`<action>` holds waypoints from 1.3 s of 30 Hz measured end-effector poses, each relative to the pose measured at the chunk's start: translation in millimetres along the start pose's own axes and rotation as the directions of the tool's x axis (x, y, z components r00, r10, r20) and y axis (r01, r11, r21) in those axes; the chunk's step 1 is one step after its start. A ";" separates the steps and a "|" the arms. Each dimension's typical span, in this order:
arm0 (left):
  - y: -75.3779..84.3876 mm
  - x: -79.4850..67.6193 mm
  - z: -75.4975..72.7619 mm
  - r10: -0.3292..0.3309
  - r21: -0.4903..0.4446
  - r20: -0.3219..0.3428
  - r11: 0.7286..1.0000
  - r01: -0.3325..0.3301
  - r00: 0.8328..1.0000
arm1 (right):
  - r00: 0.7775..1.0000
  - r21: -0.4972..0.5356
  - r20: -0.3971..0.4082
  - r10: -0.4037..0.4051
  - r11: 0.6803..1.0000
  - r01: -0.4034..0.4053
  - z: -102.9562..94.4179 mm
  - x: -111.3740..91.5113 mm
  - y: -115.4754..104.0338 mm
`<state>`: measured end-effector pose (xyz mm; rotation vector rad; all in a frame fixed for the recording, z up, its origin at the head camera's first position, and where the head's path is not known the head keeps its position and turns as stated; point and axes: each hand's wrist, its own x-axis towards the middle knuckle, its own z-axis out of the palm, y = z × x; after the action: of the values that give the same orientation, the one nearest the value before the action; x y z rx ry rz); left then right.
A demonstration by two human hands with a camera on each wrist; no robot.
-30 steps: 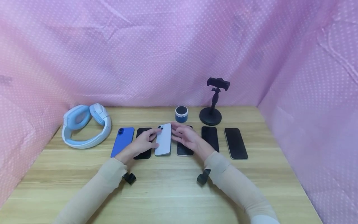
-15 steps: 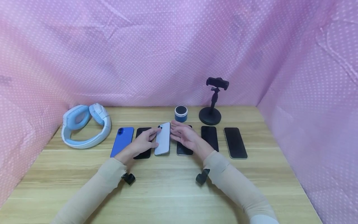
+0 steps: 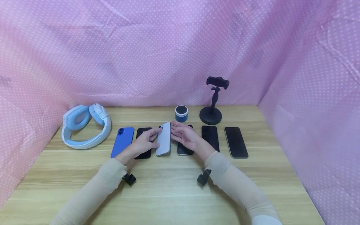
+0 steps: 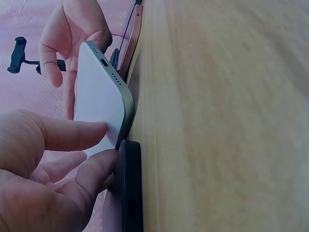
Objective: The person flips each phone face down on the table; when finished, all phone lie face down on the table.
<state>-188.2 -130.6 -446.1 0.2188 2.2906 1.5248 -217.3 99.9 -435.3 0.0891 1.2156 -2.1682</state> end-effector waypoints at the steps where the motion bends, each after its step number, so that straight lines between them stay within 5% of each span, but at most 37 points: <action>1: 0.0 0.1 -0.1 -0.001 0.000 0.000 1.000 0.001 1.000 | 1.000 0.002 0.000 0.001 1.000 -0.001 0.1 -0.1 -0.1; 26: 4.5 6.3 8.5 0.074 -0.097 0.047 0.993 -0.069 0.996 | 0.996 -0.013 0.092 -0.005 1.000 0.006 -2.8 -4.4 -5.2; 39: 10.8 10.9 10.7 0.012 -0.186 0.051 0.982 -0.003 0.999 | 0.997 0.024 0.079 -0.018 1.000 0.016 -5.4 -0.8 -4.4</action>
<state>-194.9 -113.5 -442.2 0.2135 2.0933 1.7044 -220.4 106.1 -434.8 0.0029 1.1504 -2.1796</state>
